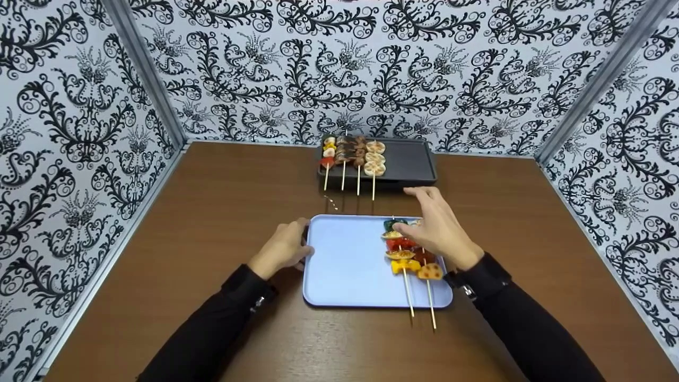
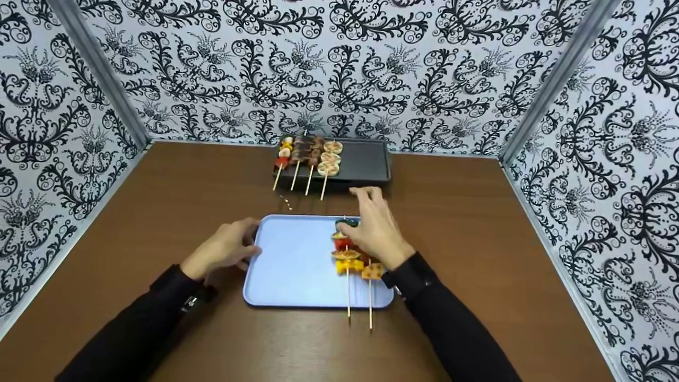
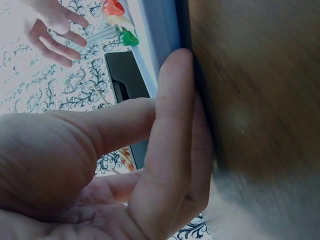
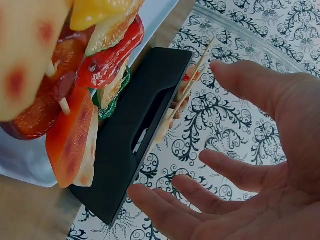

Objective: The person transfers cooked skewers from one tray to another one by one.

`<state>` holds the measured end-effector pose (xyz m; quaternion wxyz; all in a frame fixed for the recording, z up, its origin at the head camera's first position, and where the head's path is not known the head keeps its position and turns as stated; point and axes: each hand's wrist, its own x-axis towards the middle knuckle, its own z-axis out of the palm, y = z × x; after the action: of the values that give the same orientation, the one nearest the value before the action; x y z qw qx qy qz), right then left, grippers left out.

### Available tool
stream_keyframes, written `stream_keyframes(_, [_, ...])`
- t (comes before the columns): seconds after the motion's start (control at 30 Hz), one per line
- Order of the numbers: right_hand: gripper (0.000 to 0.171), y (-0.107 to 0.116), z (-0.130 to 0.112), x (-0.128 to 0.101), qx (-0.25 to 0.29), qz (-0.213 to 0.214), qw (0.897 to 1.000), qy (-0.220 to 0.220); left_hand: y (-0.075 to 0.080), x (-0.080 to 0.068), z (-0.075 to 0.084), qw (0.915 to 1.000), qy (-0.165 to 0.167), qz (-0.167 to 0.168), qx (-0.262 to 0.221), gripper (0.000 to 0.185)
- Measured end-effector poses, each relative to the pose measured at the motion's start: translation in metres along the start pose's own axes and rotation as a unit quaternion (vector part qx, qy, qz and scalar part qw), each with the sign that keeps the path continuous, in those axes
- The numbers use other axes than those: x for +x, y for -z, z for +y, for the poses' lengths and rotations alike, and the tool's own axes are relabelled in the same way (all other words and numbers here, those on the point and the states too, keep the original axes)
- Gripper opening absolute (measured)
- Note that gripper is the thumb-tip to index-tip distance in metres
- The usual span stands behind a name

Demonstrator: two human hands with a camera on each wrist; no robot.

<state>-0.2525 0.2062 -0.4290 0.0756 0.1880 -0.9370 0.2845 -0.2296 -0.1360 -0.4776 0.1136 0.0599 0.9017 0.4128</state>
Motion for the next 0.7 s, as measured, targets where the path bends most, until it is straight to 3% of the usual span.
stream_keyframes(0.7, [0.090,-0.016,-0.011,0.052,0.010,-0.017,1.000,-0.003,-0.001,-0.001,0.001,1.0000,0.002,-0.002,-0.008,0.072])
